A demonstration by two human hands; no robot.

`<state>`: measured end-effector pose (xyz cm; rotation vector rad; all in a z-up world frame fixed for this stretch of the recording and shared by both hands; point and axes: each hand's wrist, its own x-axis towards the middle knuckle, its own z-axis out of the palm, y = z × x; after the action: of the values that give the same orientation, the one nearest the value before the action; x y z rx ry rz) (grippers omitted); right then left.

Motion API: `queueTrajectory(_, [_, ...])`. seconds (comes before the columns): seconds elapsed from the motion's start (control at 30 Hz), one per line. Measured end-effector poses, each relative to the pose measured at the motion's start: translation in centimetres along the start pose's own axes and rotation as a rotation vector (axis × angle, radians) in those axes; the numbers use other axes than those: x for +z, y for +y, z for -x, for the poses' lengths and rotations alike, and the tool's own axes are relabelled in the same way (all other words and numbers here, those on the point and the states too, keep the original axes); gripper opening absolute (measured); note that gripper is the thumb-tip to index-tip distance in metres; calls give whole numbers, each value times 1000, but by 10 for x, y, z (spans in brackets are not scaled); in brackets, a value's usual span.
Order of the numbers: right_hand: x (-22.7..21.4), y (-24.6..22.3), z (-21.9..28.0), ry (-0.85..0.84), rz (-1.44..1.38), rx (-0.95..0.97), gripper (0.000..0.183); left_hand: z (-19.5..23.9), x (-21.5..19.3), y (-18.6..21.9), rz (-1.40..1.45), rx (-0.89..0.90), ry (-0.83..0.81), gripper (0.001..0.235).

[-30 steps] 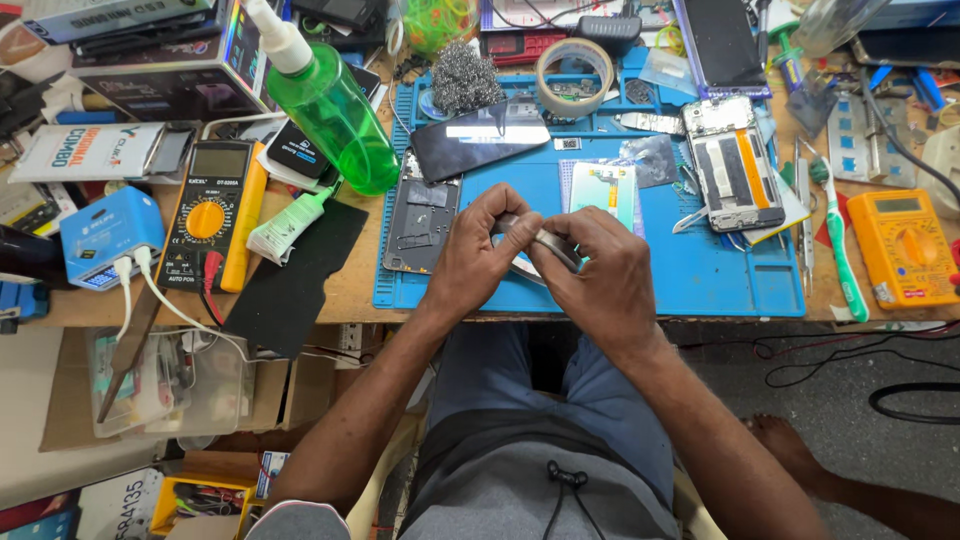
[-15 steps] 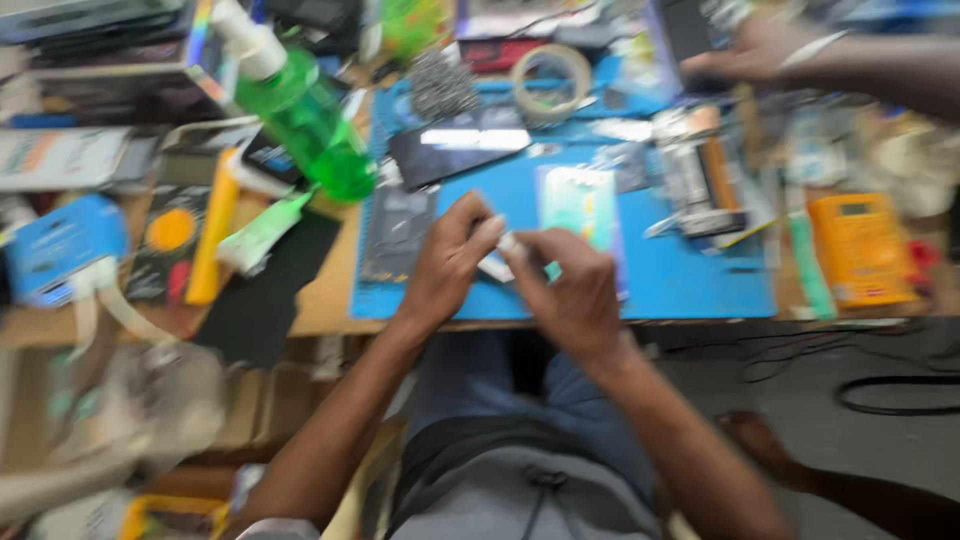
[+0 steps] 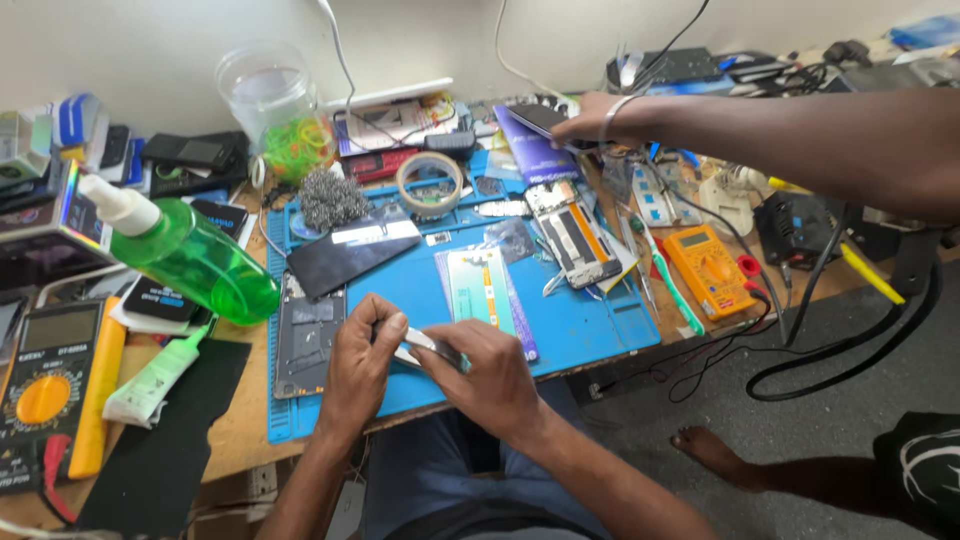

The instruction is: The person disassembles a smartphone, removes the battery, and applies adhesive tape to a new battery. They then use a plastic tool to clean the phone frame and prepare it for reassembly.

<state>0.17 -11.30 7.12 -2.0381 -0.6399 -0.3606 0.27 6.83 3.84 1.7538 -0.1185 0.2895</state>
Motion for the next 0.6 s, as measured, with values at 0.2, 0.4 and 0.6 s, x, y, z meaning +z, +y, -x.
queueTrajectory(0.2, [-9, -2, 0, 94, 60, -57, 33, -5, 3, 7, -44, 49, 16, 27])
queueTrajectory(0.4, [4, 0, -1, 29, -10, -1, 18, -5, 1, -2, -35, 133, 14, 26])
queueTrajectory(0.6, [-4, 2, 20, 61, 53, -39, 24, -4, -2, 0, 67, 46, -1, 30])
